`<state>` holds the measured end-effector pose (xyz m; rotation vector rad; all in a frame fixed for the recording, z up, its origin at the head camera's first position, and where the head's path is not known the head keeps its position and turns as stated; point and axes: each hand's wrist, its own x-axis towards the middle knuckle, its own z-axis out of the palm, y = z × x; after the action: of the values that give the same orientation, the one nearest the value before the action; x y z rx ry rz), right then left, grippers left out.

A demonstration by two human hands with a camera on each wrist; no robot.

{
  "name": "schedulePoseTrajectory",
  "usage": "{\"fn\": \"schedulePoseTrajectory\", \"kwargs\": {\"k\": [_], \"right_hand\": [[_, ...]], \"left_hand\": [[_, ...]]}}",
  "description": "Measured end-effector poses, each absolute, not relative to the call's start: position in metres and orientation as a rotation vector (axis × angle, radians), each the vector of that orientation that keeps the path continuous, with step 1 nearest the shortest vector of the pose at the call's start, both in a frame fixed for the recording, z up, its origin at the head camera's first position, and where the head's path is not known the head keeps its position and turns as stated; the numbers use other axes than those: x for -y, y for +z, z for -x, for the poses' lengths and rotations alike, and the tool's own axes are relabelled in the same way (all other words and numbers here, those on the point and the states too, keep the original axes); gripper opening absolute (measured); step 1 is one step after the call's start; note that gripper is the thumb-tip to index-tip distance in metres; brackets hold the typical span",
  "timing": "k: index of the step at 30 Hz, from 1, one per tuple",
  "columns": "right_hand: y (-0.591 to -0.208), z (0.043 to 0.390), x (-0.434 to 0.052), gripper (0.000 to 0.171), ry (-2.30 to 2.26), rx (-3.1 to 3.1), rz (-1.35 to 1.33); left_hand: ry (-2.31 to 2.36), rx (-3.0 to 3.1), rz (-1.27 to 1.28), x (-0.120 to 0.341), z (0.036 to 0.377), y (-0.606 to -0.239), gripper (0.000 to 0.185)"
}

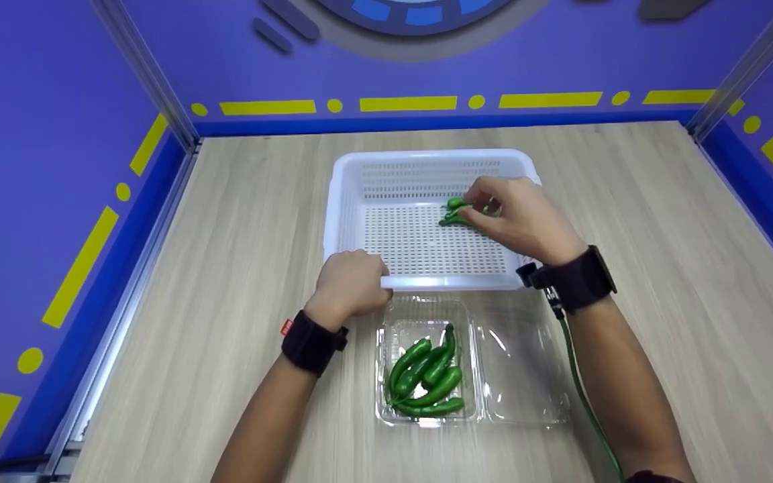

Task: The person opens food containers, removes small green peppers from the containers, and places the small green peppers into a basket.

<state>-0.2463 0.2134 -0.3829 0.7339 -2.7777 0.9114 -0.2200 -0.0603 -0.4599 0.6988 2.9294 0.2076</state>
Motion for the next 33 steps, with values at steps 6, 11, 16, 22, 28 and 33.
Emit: {"fn": "schedulePoseTrajectory", "kwargs": {"k": [6, 11, 16, 22, 28, 33], "right_hand": [[-0.384, 0.226, -0.206, 0.015, 0.835, 2.754, -0.805], [-0.387, 0.212, -0.203, 0.018, 0.794, 2.726, -0.859], [-0.386, 0.202, -0.201, 0.018, 0.784, 2.697, -0.890], [-0.384, 0.192, -0.199, 0.020, 0.750, 2.672, -0.936], [-0.383, 0.185, -0.196, 0.021, 0.718, 2.674, -1.030], [-0.381, 0.178, -0.192, 0.023, 0.669, 2.698, -1.146]], "left_hand": [[0.204, -2.933, -0.690, 0.061, 0.219, -0.459, 0.037], [0.193, -2.934, -0.694, 0.060, 0.219, -0.461, 0.035], [0.193, -2.934, -0.699, 0.059, 0.220, -0.462, 0.032], [0.189, -2.934, -0.685, 0.059, 0.220, -0.461, 0.029], [0.194, -2.933, -0.676, 0.060, 0.220, -0.461, 0.027], [0.194, -2.934, -0.669, 0.060, 0.220, -0.460, 0.029]]}}
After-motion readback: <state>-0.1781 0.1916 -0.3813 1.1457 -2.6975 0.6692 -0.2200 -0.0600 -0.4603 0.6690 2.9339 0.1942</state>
